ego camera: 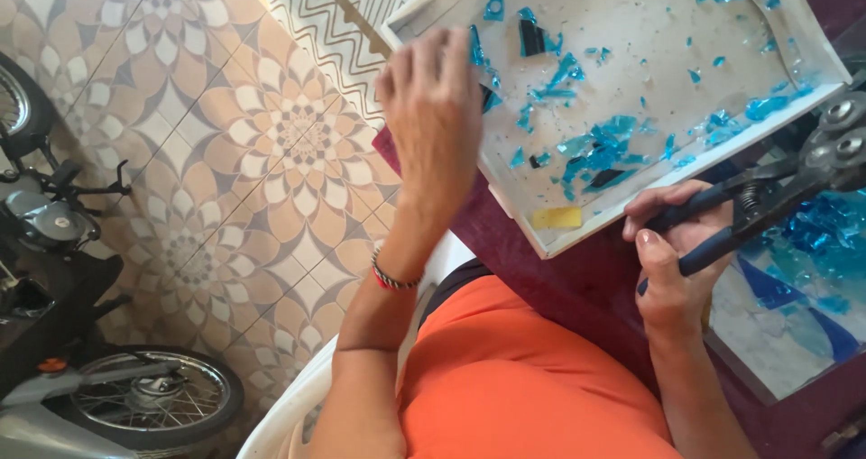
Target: Cutting small blue glass tiles using mosaic nippers over a tray
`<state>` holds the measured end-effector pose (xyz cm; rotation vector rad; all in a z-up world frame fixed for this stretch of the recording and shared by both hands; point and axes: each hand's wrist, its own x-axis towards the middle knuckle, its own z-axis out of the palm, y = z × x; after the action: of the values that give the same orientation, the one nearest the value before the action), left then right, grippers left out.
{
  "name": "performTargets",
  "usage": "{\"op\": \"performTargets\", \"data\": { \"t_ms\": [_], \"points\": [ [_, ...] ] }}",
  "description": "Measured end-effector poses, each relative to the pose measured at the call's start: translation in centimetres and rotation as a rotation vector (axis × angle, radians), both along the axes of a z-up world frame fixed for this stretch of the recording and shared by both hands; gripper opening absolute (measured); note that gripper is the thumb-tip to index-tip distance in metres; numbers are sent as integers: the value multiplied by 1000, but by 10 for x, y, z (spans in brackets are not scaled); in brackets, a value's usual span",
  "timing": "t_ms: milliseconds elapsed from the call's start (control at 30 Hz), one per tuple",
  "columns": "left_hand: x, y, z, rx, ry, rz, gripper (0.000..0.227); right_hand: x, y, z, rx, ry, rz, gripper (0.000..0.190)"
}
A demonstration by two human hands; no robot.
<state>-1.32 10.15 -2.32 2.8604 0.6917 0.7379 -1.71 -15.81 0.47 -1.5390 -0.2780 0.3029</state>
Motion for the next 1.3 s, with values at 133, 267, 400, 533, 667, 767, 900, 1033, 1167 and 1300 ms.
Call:
{"op": "performTargets", "data": {
  "t_ms": [133, 267, 400, 533, 667, 767, 900, 1033, 1167, 1300],
  "points": [
    [5, 13, 3, -46, 73, -38, 31, 1, 0, -3, -1, -19, 4, 25],
    [9, 1, 0, -24, 45, -37, 38, 0, -3, -4, -11, -29, 19, 26],
    [11, -4, -2, -120, 45, -18, 55, 1, -3, -6, -8, -50, 37, 28],
    [12, 0, -4, -249, -29, -129, 60, 0, -3, -4, 2, -29, 27, 28],
    [11, -2, 13, -577, -228, -228, 39, 1, -3, -4, 24, -13, 22, 26],
    [11, -7, 30, -906, -363, -249, 22, 2, -3, -2, 23, -6, 27, 26],
    [15, -11, 41, -1605, -520, -315, 15, 2, -4, 0, 32, 8, 31, 26],
    [16, -17, 52, -1678, -507, -285, 13, 3, -7, -2, 71, 46, 19, 28],
    [10, -26, 59, -1772, -523, -426, 12, 4, -7, 0, 77, 46, 46, 26],
    [7, -33, 57, -1815, -581, -601, 13, 3, -8, 1, 65, 39, 50, 26]
  ]
}}
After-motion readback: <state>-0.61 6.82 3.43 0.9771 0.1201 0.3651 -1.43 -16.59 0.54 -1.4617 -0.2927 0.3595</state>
